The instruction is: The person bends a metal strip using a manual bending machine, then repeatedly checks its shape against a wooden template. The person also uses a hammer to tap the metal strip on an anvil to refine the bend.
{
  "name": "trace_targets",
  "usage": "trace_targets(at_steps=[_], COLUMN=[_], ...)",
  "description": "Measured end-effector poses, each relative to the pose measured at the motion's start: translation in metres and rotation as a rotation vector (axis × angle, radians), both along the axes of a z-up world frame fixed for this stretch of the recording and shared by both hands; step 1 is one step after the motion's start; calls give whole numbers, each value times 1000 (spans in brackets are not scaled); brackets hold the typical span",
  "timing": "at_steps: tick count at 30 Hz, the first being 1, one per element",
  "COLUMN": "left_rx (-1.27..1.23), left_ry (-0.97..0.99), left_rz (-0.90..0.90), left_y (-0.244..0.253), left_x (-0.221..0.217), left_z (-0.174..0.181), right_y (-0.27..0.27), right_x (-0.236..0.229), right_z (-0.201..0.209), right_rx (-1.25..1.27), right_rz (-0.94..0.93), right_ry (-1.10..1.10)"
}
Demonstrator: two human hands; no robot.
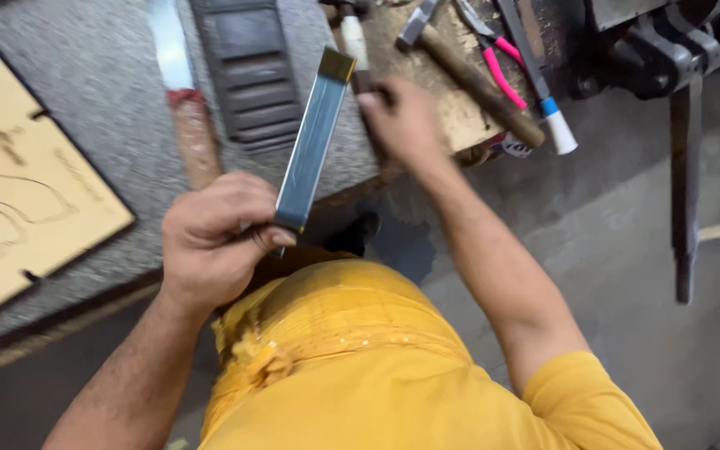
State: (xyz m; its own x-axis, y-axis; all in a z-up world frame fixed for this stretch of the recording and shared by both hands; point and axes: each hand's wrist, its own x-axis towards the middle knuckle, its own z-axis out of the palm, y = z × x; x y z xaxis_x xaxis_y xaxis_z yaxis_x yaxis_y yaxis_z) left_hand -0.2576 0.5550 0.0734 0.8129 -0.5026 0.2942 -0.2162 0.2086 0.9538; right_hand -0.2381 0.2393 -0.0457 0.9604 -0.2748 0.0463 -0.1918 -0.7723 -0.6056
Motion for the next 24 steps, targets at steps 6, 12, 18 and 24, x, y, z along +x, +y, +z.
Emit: trace_targets(at_steps=[6, 12, 18, 24], left_rx=[-59, -42, -37, 91], left_ry=[160, 143, 151, 154], left_rz=[57, -36, -241, -501], left_y=[-109, -180, -265, -429], left_x=[-18, -16, -3, -38], left_z=[-12, -10, -25, -79], right_y=[-28, -93, -167, -182], right_x=[14, -82, -259, -371], right_z=[-5, 73, 71, 64], right_rx=[279, 810, 527, 568], right_rz=[126, -48, -48, -373], right_ry=[113, 368, -101, -53])
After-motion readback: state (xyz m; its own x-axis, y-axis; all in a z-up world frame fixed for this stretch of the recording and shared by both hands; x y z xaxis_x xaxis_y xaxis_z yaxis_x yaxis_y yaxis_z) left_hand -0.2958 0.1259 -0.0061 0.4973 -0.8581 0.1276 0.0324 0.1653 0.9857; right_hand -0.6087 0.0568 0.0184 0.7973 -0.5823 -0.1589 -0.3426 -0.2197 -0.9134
